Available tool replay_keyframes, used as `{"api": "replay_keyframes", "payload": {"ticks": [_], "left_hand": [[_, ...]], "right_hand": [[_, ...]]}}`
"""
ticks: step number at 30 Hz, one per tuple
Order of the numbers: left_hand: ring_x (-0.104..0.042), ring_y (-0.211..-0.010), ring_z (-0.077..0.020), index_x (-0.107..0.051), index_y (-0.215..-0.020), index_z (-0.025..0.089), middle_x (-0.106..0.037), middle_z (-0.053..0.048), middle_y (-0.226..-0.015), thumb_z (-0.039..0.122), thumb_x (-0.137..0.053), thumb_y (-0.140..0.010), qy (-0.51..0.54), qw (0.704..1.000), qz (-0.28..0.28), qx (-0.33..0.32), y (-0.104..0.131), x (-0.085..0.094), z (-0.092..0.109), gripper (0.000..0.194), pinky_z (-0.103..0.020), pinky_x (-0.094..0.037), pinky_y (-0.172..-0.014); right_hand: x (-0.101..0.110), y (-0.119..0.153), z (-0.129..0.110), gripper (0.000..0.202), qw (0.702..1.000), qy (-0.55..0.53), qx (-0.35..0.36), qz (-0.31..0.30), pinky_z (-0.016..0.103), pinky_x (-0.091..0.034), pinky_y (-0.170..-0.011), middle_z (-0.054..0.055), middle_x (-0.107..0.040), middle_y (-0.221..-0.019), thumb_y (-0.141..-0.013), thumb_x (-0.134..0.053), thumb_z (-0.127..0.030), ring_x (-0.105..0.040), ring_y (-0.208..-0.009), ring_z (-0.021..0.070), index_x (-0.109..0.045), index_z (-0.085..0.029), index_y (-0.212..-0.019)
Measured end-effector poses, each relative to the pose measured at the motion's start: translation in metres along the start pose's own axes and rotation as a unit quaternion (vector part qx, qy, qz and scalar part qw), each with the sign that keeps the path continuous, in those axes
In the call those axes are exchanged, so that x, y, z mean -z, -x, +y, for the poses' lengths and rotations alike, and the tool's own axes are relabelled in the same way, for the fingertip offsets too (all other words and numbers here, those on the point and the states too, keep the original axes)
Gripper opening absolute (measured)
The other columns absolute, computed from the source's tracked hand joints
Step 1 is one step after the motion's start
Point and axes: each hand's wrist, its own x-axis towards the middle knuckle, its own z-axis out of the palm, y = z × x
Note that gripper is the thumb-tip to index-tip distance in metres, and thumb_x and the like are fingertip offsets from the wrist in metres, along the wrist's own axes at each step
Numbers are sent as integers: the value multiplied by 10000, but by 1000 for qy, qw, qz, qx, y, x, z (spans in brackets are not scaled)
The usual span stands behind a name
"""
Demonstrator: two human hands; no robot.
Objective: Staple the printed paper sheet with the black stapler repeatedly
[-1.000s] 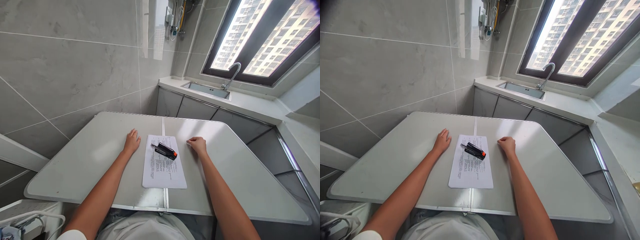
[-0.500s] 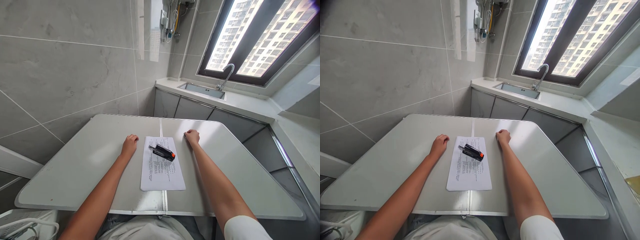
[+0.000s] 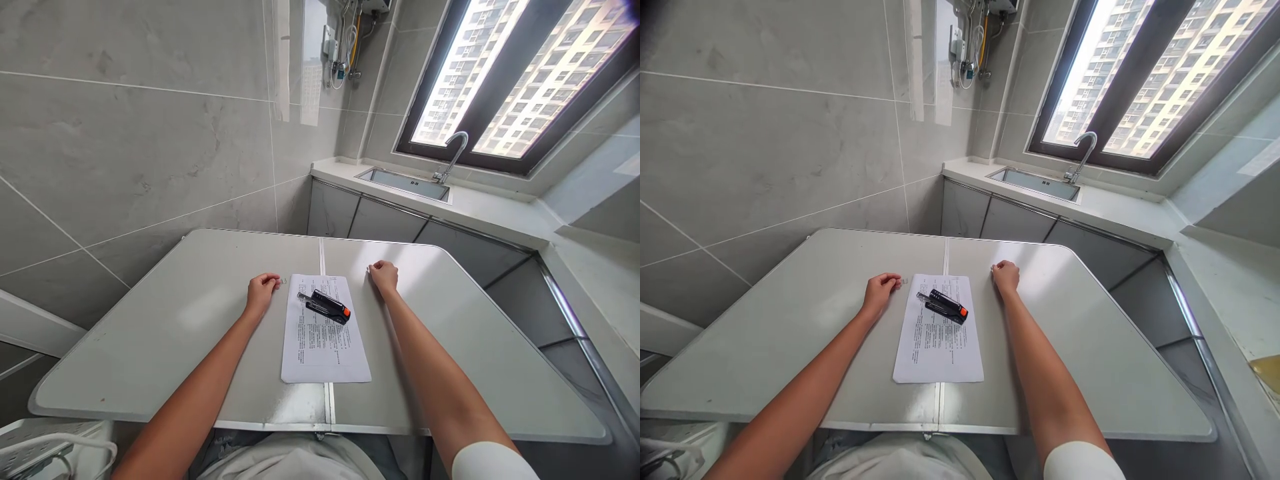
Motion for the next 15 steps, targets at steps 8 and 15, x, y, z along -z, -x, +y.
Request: {"api": "replay_keyframes", "payload": {"ticks": [8, 15], "left_hand": [[-578, -1249, -285, -725, -1261, 215, -636, -103, -1392, 122, -544, -917, -327, 918, -57, -217, 2, 0, 2, 399, -443, -469, -1070], [-620, -1061, -270, -790, -1072, 242, -745, -66, -1087, 107, -542, -953, -368, 897, -95, -228, -1, -1, -3, 306, -406, -507, -951]], "right_hand": [[14, 60, -25, 154, 994, -63, 86, -23, 305, -448, -699, 71, -749, -870, -773, -571, -245, -640, -781, 211, -715, -207, -813], [18, 129, -56, 185, 951, -247, 185, -14, 309, -471, -688, 28, -689, -767, -880, -572, -346, -578, -692, 178, -694, -211, -842]]}}
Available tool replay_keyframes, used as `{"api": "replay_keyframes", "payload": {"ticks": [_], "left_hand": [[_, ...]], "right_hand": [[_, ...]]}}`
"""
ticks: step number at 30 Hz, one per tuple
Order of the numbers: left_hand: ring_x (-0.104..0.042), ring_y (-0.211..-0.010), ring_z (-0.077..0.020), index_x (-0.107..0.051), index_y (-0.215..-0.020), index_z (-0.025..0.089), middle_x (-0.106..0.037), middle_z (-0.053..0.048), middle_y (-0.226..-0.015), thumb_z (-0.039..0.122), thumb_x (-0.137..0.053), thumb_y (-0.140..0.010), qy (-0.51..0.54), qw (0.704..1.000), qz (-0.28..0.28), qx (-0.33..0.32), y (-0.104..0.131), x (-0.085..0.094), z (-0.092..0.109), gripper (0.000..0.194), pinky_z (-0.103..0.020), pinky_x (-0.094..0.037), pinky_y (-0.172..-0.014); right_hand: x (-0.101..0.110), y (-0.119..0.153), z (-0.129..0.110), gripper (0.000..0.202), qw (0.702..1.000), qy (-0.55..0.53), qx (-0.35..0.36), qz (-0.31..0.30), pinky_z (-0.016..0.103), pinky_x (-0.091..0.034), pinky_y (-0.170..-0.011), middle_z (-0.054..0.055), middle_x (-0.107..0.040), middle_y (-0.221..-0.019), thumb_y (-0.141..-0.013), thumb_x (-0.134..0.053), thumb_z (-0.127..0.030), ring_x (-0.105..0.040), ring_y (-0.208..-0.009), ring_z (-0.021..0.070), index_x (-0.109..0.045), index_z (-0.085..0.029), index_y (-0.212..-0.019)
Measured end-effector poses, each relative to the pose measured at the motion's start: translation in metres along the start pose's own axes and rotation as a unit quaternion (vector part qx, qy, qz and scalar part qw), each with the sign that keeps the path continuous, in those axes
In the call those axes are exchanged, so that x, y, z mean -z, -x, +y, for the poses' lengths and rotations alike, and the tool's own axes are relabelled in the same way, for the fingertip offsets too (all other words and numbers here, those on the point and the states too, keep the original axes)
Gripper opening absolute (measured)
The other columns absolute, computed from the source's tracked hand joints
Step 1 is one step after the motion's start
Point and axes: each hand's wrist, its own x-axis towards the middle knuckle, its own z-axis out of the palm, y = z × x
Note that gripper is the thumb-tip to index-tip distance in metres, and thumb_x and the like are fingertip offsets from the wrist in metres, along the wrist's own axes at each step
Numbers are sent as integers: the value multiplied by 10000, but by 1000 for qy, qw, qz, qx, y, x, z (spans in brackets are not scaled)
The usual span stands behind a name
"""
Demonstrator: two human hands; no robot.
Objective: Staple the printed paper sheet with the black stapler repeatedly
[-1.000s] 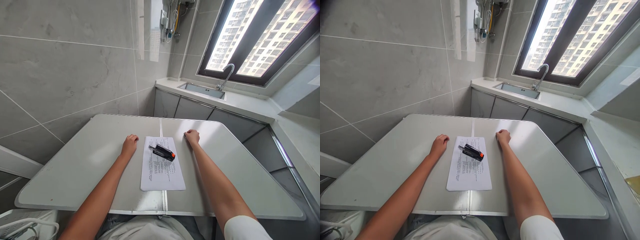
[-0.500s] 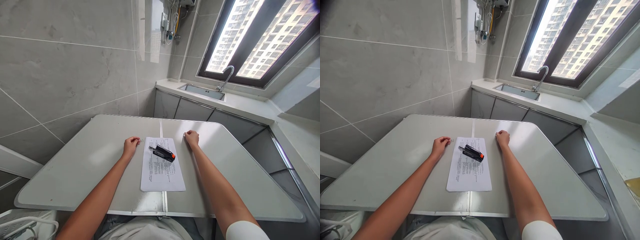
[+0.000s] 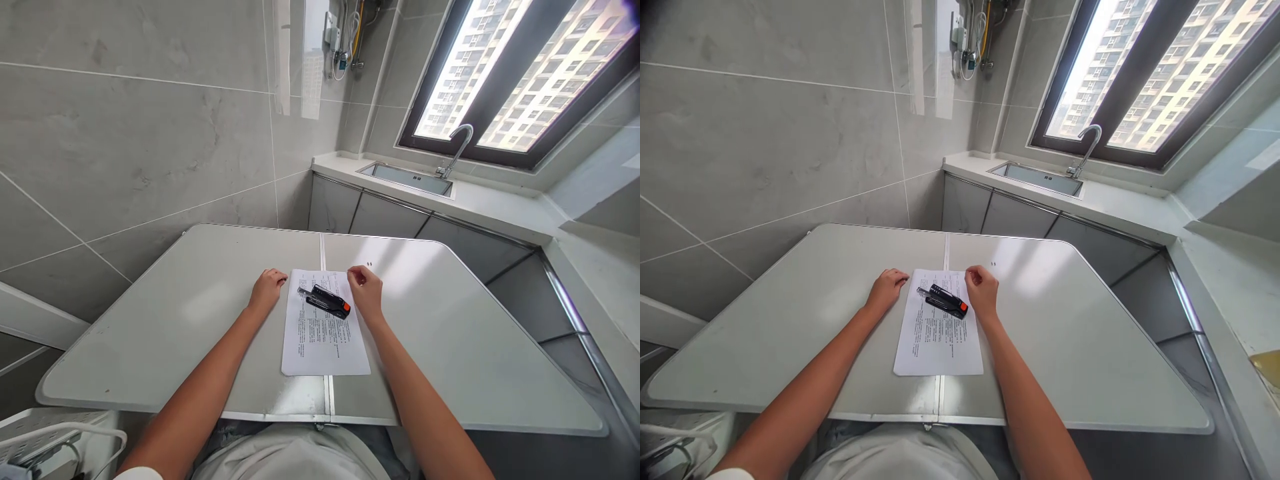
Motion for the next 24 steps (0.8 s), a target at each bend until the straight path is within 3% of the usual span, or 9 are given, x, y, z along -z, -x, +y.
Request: {"api": "replay_keyframes", "payload": {"ticks": [4, 7, 12, 18, 24], "left_hand": [[-600, -1017, -281, -785, -1076, 250, -726, -78, -1055, 123, -563, -953, 7, 1000, 18, 8, 1, -1, -2, 284, -420, -503, -916], [-595, -1006, -282, -781, -970, 237, -700, -88, -1013, 149, -603, -934, 31, 999, 27, 11, 1, -2, 0, 201, -423, -495, -905], [-627, -922, -223, -743, -1004, 219, -683, -72, -1036, 300, -626, -961, 189, 980, 57, 39, 3, 3, 16, 148, -352, -493, -799], [-598, -864, -172, -763, -1168, 235, -664, -66, -1029, 492, -610, -986, 381, 925, 11, 1, 6, 6, 38, 351, -295, -483, -762], [-608, -853, -186, -792, -1019, 229, -724, -56, -975, 471, -786, -852, 393, 919, -13, 14, 7, 3, 40, 293, -322, -473, -797]], "right_hand": [[-9, 12, 3, 198, 999, -42, 15, -28, 303, -456, -658, 13, -656, -732, -909, -593, -367, -548, -671, 164, -680, -210, -826], [-13, 16, 5, 191, 996, -38, 38, -66, 301, -448, -642, 2, -637, -717, -924, -599, -357, -522, -647, 154, -680, -211, -832], [-10, 23, -6, 181, 993, -20, 106, -58, 315, -463, -663, 5, -625, -750, -986, -564, -342, -523, -657, 156, -700, -228, -949], [-7, 25, -10, 174, 974, -3, 187, -124, 362, -505, -766, 51, -655, -866, -1009, -579, -339, -610, -834, 208, -715, -242, -963], [-9, 28, -5, 255, 959, 28, 198, -199, 369, -525, -806, 51, -666, -939, -1006, -605, -336, -618, -909, 221, -658, -276, -1248]]}}
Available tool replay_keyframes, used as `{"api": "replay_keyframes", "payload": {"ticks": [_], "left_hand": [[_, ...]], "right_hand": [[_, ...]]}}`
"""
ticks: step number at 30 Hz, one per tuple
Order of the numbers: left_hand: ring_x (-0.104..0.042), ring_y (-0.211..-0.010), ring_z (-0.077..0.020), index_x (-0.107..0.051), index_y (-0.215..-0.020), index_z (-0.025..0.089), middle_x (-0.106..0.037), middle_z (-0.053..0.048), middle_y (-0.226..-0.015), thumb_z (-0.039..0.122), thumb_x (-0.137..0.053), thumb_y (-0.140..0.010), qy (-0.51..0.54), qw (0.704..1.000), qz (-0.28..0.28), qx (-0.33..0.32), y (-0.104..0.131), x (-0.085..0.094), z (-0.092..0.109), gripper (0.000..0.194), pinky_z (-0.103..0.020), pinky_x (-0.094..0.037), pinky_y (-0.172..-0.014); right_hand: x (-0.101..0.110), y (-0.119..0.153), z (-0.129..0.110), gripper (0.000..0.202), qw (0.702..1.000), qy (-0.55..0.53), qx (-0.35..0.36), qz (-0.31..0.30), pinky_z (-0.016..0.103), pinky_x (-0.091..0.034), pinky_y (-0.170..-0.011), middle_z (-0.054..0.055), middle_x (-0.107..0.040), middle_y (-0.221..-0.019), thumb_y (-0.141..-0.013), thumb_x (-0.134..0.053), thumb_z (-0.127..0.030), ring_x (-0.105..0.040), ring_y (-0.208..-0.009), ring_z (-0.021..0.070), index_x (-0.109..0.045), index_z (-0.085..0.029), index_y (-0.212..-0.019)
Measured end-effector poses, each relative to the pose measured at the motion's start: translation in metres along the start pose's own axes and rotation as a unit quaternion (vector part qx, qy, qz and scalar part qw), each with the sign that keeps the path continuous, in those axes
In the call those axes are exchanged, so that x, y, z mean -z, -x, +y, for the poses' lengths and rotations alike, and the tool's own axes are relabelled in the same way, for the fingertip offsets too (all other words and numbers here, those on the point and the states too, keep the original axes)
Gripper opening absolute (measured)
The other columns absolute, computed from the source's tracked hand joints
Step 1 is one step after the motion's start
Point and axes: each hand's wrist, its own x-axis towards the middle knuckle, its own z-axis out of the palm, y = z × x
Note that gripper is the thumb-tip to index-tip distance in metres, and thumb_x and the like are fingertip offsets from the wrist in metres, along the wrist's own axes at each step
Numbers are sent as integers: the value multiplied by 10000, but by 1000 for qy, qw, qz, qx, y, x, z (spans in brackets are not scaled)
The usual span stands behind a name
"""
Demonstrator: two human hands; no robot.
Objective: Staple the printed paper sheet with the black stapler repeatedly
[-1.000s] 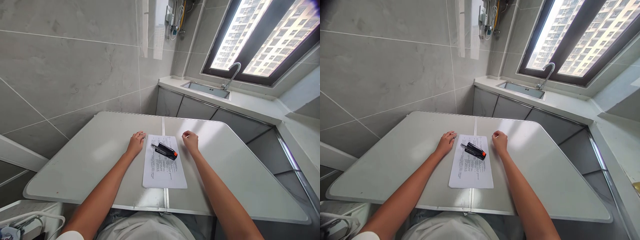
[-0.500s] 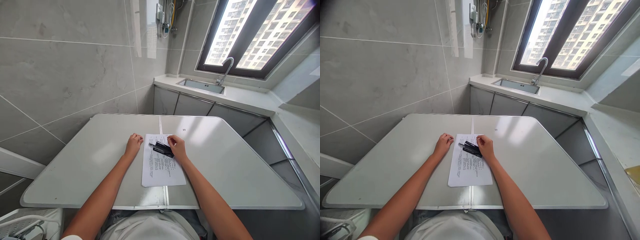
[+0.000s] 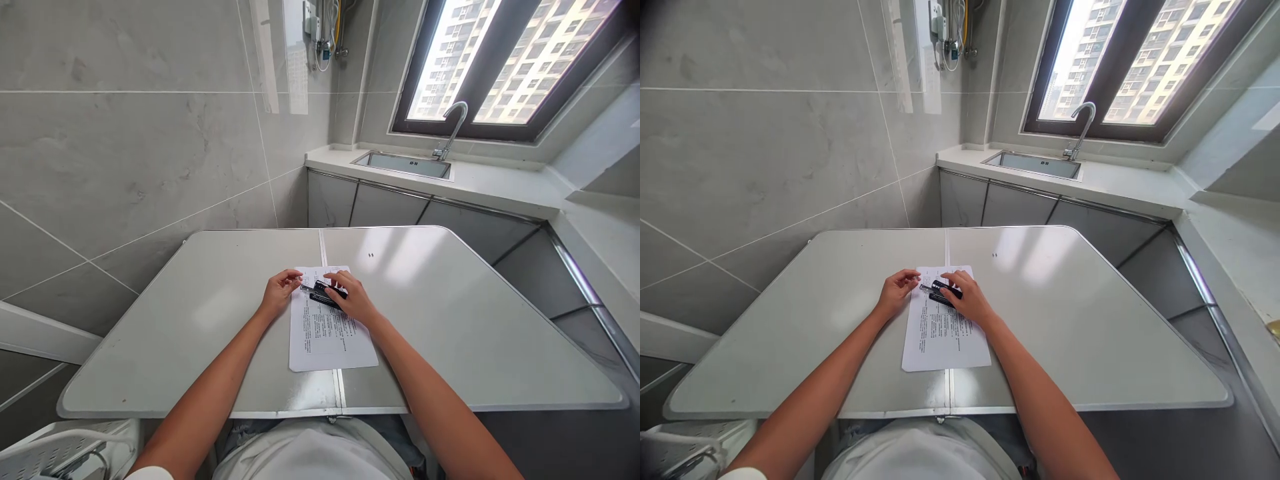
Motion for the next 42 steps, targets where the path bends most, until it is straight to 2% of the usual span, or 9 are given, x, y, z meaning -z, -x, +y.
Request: {"api": "replay_keyframes", "payload": {"ticks": [3, 6, 10, 18, 22, 28, 35, 42], "left_hand": [[-601, -834, -189, -805, -924, 247, -750, -38, -942, 419, -846, -795, -62, 998, -2, -8, 1, 1, -1, 218, -335, -447, -797], [-593, -813, -188, -813, -904, 262, -752, -27, -909, 407, -868, -771, -99, 995, -16, -14, 2, 1, 2, 205, -336, -430, -764], [-603, -805, -185, -803, -908, 253, -755, -28, -908, 418, -872, -767, -89, 994, -58, -28, 2, -1, 6, 227, -336, -438, -756], [-693, -883, -218, -781, -927, 214, -759, -62, -954, 439, -902, -719, -66, 994, -85, -29, 5, -2, 5, 330, -369, -501, -853], [-693, -878, -222, -779, -920, 205, -763, -70, -950, 458, -908, -708, -54, 995, -87, -17, 4, -1, 5, 355, -364, -495, -832], [-686, -869, -222, -787, -943, 205, -771, -79, -978, 491, -906, -693, -33, 995, -90, 23, 3, -1, 7, 398, -323, -466, -715], [-629, -864, -211, -814, -923, 233, -765, -61, -922, 463, -902, -722, -38, 996, -76, -16, 6, -2, 11, 317, -352, -449, -784], [-632, -844, -213, -813, -898, 233, -775, -65, -927, 477, -892, -730, -44, 995, -86, 7, 5, -1, 7, 307, -354, -460, -767]], "right_hand": [[0, 2, -1, 343, 1000, 11, -4, -29, 374, -540, -832, 52, -685, -999, -967, -672, -359, -639, -943, 226, -630, -292, -1301], [-2, 3, 0, 364, 999, 13, -10, -43, 375, -552, -834, 50, -716, -1061, -924, -732, -360, -672, -961, 229, -654, -300, -1274], [-7, 5, 5, 282, 1000, -7, 0, -16, 380, -562, -846, 41, -750, -1065, -940, -714, -340, -705, -950, 225, -699, -304, -1220], [-12, 8, 2, 267, 999, -27, 30, 30, 358, -572, -834, 50, -772, -1038, -923, -736, -325, -723, -930, 216, -730, -292, -1187], [-9, 7, -3, 226, 997, -41, 36, 47, 354, -570, -804, 42, -779, -992, -907, -754, -314, -721, -873, 206, -744, -284, -1131], [-6, 5, -8, 185, 996, -51, 35, 68, 353, -571, -770, 42, -776, -930, -897, -758, -345, -708, -817, 203, -755, -275, -1067], [-5, 5, -11, 201, 994, -60, 21, 91, 327, -559, -721, 24, -759, -862, -878, -785, -361, -688, -746, 184, -757, -275, -1058], [-5, 6, -10, 211, 995, -51, 17, 88, 338, -566, -726, 33, -763, -872, -875, -785, -377, -694, -752, 194, -756, -274, -1057]]}}
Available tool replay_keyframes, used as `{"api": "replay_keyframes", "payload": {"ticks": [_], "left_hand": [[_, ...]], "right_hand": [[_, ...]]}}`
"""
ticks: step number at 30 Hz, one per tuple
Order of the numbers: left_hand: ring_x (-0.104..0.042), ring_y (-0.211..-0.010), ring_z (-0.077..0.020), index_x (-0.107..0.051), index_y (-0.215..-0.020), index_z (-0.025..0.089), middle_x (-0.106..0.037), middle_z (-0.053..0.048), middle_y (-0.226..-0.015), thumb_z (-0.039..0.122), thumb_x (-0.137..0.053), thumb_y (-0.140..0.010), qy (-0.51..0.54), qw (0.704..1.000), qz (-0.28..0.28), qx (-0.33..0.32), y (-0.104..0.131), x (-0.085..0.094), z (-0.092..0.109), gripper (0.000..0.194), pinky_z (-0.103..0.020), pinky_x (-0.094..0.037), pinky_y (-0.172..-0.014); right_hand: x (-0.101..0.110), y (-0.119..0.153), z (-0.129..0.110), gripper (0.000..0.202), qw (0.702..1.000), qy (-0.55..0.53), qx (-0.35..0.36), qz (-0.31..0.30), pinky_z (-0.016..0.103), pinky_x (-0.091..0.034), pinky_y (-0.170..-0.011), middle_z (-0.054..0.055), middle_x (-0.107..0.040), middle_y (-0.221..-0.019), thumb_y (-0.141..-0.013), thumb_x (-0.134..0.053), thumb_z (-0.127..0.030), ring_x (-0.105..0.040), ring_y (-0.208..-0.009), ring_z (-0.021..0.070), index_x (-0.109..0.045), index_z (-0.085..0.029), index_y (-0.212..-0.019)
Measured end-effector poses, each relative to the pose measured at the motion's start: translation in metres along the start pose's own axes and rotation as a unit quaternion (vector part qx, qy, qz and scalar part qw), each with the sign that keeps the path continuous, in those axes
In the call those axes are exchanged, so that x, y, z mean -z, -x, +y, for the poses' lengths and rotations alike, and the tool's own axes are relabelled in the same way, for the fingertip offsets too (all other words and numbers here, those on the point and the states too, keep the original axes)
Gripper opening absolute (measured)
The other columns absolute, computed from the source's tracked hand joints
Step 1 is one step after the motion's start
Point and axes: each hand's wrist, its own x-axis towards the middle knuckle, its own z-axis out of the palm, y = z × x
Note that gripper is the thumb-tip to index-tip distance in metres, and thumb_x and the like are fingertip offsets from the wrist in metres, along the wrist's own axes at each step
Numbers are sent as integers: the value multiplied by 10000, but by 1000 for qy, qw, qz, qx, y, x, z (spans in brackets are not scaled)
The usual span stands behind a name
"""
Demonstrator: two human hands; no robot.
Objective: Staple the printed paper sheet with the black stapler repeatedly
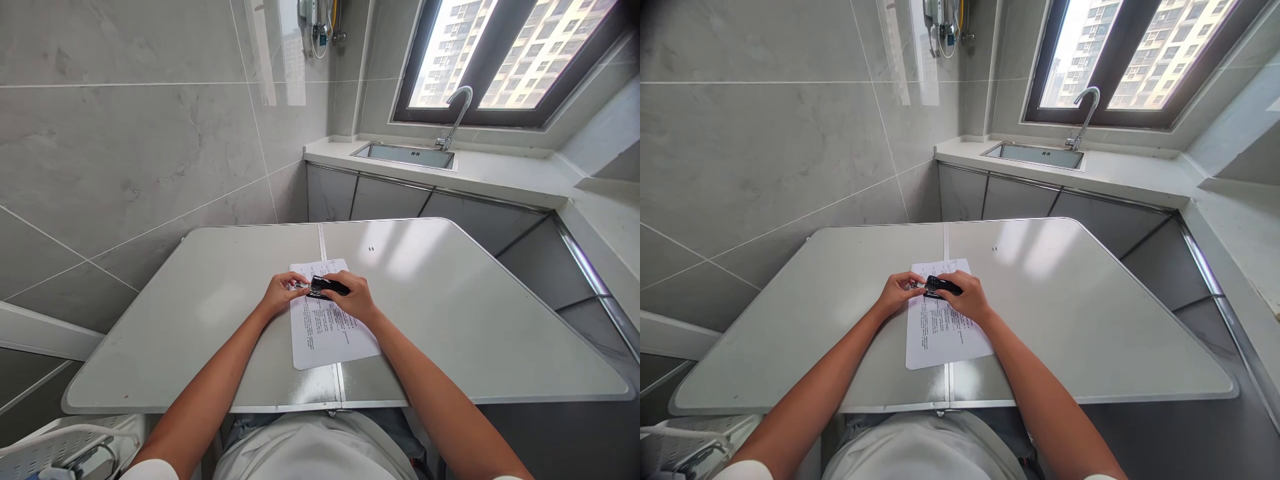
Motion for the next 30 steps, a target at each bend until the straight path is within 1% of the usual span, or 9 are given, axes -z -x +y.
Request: {"api": "replay_keyframes", "payload": {"ticks": [6, 11, 15, 18, 20, 24, 28, 30], "left_hand": [[-674, -823, -220, -815, -898, 217, -777, -82, -927, 505, -889, -717, 25, 1000, -14, 9, 0, 0, 4, 348, -353, -514, -747], [-681, -851, -228, -814, -911, 221, -775, -83, -927, 502, -878, -734, 20, 1000, -17, 3, 0, 0, 7, 339, -357, -524, -771], [-687, -937, -231, -806, -988, 227, -773, -88, -1020, 457, -822, -823, 42, 999, -29, -6, 2, 2, 12, 283, -361, -517, -831], [-693, -1037, -259, -803, -948, 224, -775, -104, -1069, 442, -787, -865, 64, 996, -50, -28, 4, 6, 16, 234, -394, -521, -901], [-696, -1056, -271, -803, -932, 226, -775, -111, -1081, 454, -776, -874, 49, 996, -62, -43, 6, 11, 19, 238, -426, -521, -946], [-696, -1058, -270, -804, -972, 234, -767, -123, -1098, 461, -720, -921, 6, 995, -74, -73, 8, 19, 24, 247, -462, -506, -1008], [-673, -1055, -255, -769, -951, 232, -747, -117, -1106, 443, -656, -970, -2, 992, -97, -80, 7, 20, 23, 241, -436, -501, -972], [-653, -1044, -250, -753, -988, 240, -734, -105, -1113, 435, -685, -950, -16, 991, -106, -83, 7, 17, 18, 210, -410, -497, -929]], "right_hand": [[0, 1, 2, 217, 1000, 2, 1, -6, 343, -569, -738, 28, -764, -884, -877, -783, -365, -699, -767, 196, -754, -286, -1077], [2, 0, 2, 231, 1000, 4, -11, -8, 350, -584, -749, 33, -772, -898, -871, -787, -374, -713, -781, 204, -757, -286, -1083], [8, -1, 0, 245, 1000, -7, -20, -3, 353, -599, -762, 32, -783, -933, -868, -788, -356, -733, -812, 210, -760, -282, -1100], [13, -2, 1, 253, 999, -12, -32, 1, 374, -616, -785, 40, -792, -965, -862, -789, -365, -749, -843, 228, -767, -273, -1097], [16, -2, 2, 263, 999, -16, -38, -3, 388, -626, -791, 45, -795, -967, -856, -791, -383, -755, -850, 239, -770, -271, -1094], [19, -3, 5, 263, 999, -25, -37, -20, 393, -635, -796, 42, -799, -970, -848, -799, -389, -761, -855, 241, -776, -271, -1082], [22, -4, 6, 264, 998, -37, -40, -31, 392, -632, -806, 35, -798, -988, -842, -808, -383, -760, -873, 240, -775, -276, -1081], [22, -5, 5, 272, 998, -46, -36, -39, 385, -626, -807, 36, -796, -998, -836, -816, -378, -757, -874, 237, -775, -279, -1086]]}}
